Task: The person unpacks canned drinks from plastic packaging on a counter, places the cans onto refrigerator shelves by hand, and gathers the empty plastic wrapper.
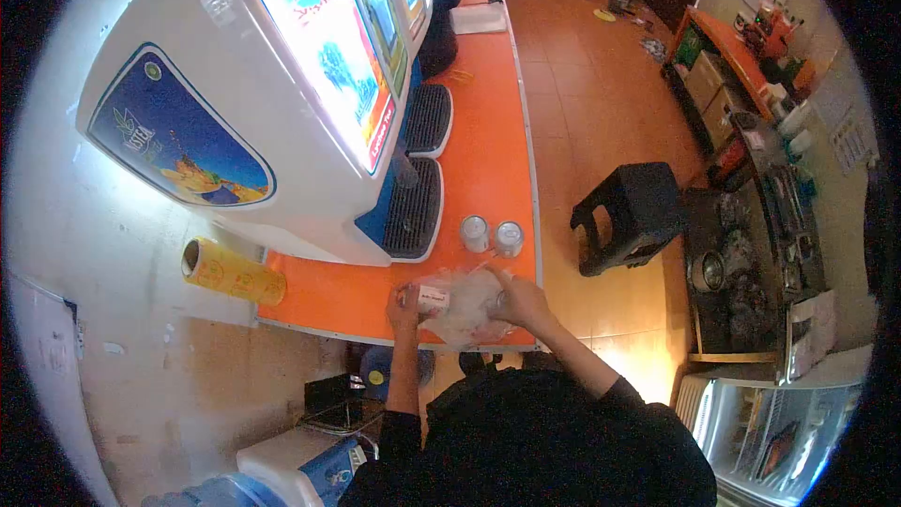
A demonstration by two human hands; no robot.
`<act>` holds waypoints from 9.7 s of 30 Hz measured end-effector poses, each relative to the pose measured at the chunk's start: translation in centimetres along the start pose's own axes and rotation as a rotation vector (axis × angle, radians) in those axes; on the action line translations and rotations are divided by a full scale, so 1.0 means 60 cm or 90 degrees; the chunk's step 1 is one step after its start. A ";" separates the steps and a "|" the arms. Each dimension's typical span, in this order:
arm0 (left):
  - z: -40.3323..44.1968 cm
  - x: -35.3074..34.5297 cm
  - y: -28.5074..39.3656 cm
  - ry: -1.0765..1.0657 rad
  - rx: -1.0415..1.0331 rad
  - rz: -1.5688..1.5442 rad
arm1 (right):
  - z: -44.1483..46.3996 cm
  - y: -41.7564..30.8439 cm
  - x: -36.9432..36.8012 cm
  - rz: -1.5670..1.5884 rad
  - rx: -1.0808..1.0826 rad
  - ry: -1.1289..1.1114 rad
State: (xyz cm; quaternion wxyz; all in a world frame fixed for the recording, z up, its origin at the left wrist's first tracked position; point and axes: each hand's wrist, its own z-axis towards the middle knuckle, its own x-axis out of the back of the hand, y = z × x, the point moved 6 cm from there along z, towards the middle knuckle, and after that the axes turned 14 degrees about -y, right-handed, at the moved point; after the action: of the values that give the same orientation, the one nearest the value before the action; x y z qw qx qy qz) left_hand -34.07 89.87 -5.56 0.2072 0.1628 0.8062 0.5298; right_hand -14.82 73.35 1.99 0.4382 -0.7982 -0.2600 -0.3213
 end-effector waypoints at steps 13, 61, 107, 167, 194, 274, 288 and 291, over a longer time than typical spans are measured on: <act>-0.011 0.041 -0.003 -0.098 0.057 0.041 | 0.004 0.151 -0.015 0.486 0.011 0.141; -0.255 -0.342 0.098 -0.181 -0.535 0.147 | -0.542 0.309 -0.101 0.831 0.147 0.537; -1.365 -1.733 -0.401 -1.249 -0.892 -0.015 | -1.809 1.234 0.096 0.194 -0.946 0.792; -1.127 -1.396 -0.417 -0.986 -0.513 0.388 | -1.901 1.304 0.058 0.014 -1.026 0.557; -0.510 -0.512 -0.196 -0.024 -0.343 0.483 | -0.399 0.479 -0.001 0.381 0.281 0.255; -1.376 -1.763 -0.440 -1.348 -0.893 0.289 | -1.779 1.235 0.102 0.270 -0.826 0.714; -1.392 -1.825 -0.521 -1.138 -1.159 0.556 | -1.804 1.144 0.085 0.370 -0.769 0.597; -1.408 -1.833 -0.520 -1.168 -1.145 0.704 | -1.796 1.142 0.086 0.088 -0.936 0.727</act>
State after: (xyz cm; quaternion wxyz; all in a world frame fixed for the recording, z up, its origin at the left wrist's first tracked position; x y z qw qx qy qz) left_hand 16.53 -41.60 13.25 0.4531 0.5532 -0.3944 0.5772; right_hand 5.60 -52.28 13.44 -0.0974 -0.6099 0.3112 -0.7223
